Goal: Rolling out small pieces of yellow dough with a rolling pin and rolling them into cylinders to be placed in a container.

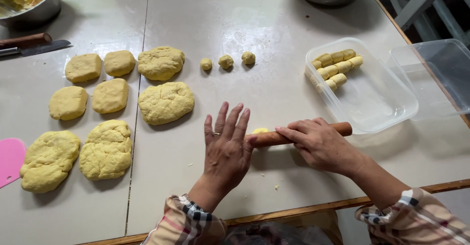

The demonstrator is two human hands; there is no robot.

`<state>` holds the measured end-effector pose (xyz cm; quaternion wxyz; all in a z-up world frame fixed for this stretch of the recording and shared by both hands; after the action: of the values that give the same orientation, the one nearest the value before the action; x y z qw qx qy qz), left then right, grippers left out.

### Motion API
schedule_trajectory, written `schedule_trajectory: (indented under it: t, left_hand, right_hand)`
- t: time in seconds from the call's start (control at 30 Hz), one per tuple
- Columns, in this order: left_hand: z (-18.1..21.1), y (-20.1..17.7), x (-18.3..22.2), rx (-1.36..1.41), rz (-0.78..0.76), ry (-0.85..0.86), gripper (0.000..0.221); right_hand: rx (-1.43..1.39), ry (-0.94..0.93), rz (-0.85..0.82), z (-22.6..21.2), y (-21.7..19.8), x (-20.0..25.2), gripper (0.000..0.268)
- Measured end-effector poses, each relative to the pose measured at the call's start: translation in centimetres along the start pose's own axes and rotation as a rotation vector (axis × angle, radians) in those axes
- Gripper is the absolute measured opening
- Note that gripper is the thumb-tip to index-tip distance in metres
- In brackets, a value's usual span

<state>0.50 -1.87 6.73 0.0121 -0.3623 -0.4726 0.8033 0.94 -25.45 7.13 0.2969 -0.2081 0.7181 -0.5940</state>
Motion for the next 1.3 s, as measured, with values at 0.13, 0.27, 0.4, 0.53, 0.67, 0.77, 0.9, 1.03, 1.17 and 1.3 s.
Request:
schedule_trajectory:
  t: [0.13, 0.27, 0.4, 0.53, 0.67, 0.77, 0.9, 1.03, 1.17, 1.3]
  left_hand:
    - [-1.1, 3.8, 1.1, -0.02, -0.236, -0.054, 0.063]
    - [-1.6, 5.0, 1.0, -0.066, -0.323, -0.086, 0.07]
    - [-2.8, 5.5, -1.2, -0.05, -0.508, -0.231, 0.069]
    - [-4.9, 6.4, -3.5, -0.023, -0.567, -0.351, 0.066]
    - [-6.9, 7.0, -6.4, -0.016, -0.608, -0.474, 0.064]
    - [-8.8, 8.0, -8.4, -0.073, -0.544, -0.496, 0.062]
    - [-9.1, 8.1, -8.9, -0.095, -0.452, -0.417, 0.061]
    - [-7.5, 7.9, -4.7, -0.025, -0.43, -0.271, 0.057]
    - [-5.3, 7.0, -1.1, -0.073, -0.32, -0.073, 0.062]
    - [-3.7, 5.6, 0.2, -0.085, -0.381, -0.03, 0.07]
  right_hand:
    - [-0.014, -0.015, 0.047, 0.0, 1.3, -1.1, 0.047]
    - [0.058, 0.006, 0.136, 0.1, 2.7, -2.2, 0.049]
    - [0.166, 0.064, 0.078, 2.0, 4.2, -4.5, 0.051]
    - [0.177, 0.227, -0.177, 3.7, 4.1, -7.8, 0.053]
    - [0.274, 0.218, -0.013, 6.9, 5.9, -10.8, 0.05]
    - [0.359, 0.147, 0.211, 8.6, 6.7, -12.9, 0.045]
    - [0.382, 0.122, 0.291, 8.8, 6.9, -13.4, 0.042]
    - [0.253, 0.182, 0.23, 4.7, 5.6, -9.3, 0.048]
    - [0.26, 0.18, 0.172, 1.1, 4.8, -5.5, 0.052]
    - [0.22, 0.158, 0.143, 0.3, 4.7, -4.0, 0.057]
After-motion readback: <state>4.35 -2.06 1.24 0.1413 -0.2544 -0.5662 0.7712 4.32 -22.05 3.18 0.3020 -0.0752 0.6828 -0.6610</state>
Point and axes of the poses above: each hand's wrist, its own x-axis away from the middle knuckle, its own y-axis out of the palm, z = x × y, the point moved 1 cm from there along -x, towards the middle knuckle, and after that the axes turned 6 degrees about -z, right-handed, at the moved point
